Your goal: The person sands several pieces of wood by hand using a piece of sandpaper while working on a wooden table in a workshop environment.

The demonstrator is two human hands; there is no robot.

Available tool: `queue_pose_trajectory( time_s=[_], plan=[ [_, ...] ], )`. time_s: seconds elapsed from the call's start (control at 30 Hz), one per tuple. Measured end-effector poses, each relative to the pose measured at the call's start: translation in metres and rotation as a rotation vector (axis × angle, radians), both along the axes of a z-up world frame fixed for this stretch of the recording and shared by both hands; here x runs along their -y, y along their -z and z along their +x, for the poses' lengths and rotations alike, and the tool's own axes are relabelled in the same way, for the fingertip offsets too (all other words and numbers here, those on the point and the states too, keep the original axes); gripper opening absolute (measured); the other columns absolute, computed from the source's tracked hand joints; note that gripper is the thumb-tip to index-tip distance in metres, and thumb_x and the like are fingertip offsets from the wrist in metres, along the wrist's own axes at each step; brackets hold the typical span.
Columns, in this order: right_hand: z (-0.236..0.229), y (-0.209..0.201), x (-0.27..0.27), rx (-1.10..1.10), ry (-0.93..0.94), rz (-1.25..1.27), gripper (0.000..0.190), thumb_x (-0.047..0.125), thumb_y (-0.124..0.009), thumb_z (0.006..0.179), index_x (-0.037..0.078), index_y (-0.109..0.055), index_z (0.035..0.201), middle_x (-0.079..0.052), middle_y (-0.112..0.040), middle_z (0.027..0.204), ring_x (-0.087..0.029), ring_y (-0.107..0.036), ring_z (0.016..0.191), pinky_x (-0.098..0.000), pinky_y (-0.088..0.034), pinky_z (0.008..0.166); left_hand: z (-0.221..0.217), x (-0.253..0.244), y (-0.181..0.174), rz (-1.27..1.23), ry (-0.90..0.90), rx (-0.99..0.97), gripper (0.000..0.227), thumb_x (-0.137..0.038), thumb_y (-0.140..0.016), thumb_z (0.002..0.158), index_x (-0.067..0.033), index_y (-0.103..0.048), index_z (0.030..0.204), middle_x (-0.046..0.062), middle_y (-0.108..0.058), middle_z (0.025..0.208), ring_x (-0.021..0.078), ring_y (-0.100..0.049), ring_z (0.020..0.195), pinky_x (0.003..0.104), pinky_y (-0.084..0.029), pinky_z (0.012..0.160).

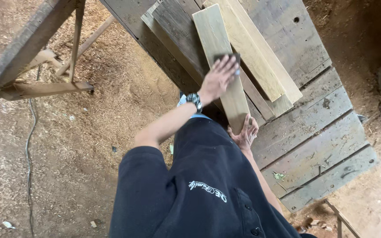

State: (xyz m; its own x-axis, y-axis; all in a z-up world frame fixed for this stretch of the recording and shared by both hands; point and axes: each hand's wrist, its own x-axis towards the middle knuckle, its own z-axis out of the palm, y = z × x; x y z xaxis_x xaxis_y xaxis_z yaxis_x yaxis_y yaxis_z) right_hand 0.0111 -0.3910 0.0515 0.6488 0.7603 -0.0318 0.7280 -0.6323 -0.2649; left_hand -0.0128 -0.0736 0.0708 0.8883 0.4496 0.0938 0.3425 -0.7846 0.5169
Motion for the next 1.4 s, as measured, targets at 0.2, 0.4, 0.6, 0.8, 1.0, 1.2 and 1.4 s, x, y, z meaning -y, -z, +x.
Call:
queue_pose_trajectory(
  time_s=[0.2, 0.4, 0.6, 0.8, 1.0, 1.2, 1.4],
  plan=[
    [0.002, -0.002, -0.004, 0.011, -0.016, -0.058, 0.111, 0.061, -0.073, 0.083, 0.009, -0.022, 0.165, -0.025, -0.031, 0.147, -0.044, -0.032, 0.136, -0.0610, -0.032, 0.113, -0.011, -0.046, 0.022, 0.009, -0.022, 0.148, 0.046, -0.014, -0.052, 0.106, -0.0176, -0.054, 0.152, 0.002, -0.039, 0.165, 0.0214, -0.033, 0.156, 0.038, -0.023, 0.131],
    [0.004, 0.001, -0.003, 0.028, -0.037, -0.064, 0.110, 0.063, -0.072, 0.084, 0.011, -0.020, 0.166, -0.023, -0.029, 0.147, -0.043, -0.030, 0.136, -0.0632, -0.031, 0.113, 0.027, -0.154, 0.055, 0.019, -0.312, 0.147, 0.044, -0.021, -0.053, 0.111, -0.0142, -0.048, 0.154, 0.008, -0.039, 0.162, 0.0261, -0.033, 0.152, 0.041, -0.021, 0.129],
    [0.001, 0.003, -0.003, -0.003, 0.006, -0.096, 0.111, 0.063, -0.071, 0.082, 0.011, -0.020, 0.165, -0.023, -0.029, 0.148, -0.043, -0.029, 0.137, -0.0630, -0.032, 0.111, 0.022, -0.060, 0.043, -1.054, -0.263, 0.704, 0.047, -0.029, -0.019, 0.117, -0.0164, -0.024, 0.161, 0.006, -0.015, 0.174, 0.0213, -0.013, 0.165, 0.038, -0.004, 0.136],
    [0.006, 0.006, -0.002, 0.056, -0.033, -0.069, 0.111, 0.065, -0.073, 0.081, 0.013, -0.021, 0.164, -0.021, -0.030, 0.146, -0.042, -0.031, 0.132, -0.0634, -0.035, 0.108, -0.035, 0.067, 0.005, -0.071, -0.099, 0.069, 0.049, -0.034, -0.039, 0.109, -0.0160, -0.049, 0.153, 0.005, -0.031, 0.166, 0.0226, -0.025, 0.155, 0.039, -0.017, 0.129],
    [0.006, 0.012, 0.005, 0.027, -0.027, -0.019, 0.109, 0.061, -0.075, 0.082, 0.013, -0.023, 0.165, -0.022, -0.031, 0.145, -0.043, -0.032, 0.132, -0.0625, -0.035, 0.108, -0.023, -0.022, 0.037, -0.002, -0.141, 0.135, 0.045, -0.009, -0.043, 0.102, -0.0225, -0.061, 0.141, 0.002, -0.050, 0.159, 0.0188, -0.040, 0.151, 0.036, -0.030, 0.126],
    [0.002, 0.004, 0.005, -0.001, -0.021, 0.038, 0.107, 0.060, -0.076, 0.083, 0.011, -0.026, 0.164, -0.022, -0.033, 0.146, -0.042, -0.033, 0.134, -0.0599, -0.034, 0.111, 0.000, -0.145, 0.023, -0.005, -0.401, -0.032, 0.044, -0.029, -0.040, 0.112, -0.0172, -0.050, 0.152, 0.008, -0.042, 0.161, 0.0273, -0.033, 0.152, 0.040, -0.021, 0.129],
    [0.005, 0.007, 0.005, -0.005, -0.031, 0.069, 0.106, 0.064, -0.075, 0.084, 0.011, -0.027, 0.163, -0.023, -0.033, 0.148, -0.042, -0.033, 0.136, -0.0584, -0.031, 0.114, 0.018, -0.055, 0.048, 0.190, -0.396, 0.045, 0.048, -0.032, -0.037, 0.112, -0.0160, -0.044, 0.157, 0.011, -0.033, 0.164, 0.0294, -0.028, 0.153, 0.045, -0.019, 0.125]
  ],
)
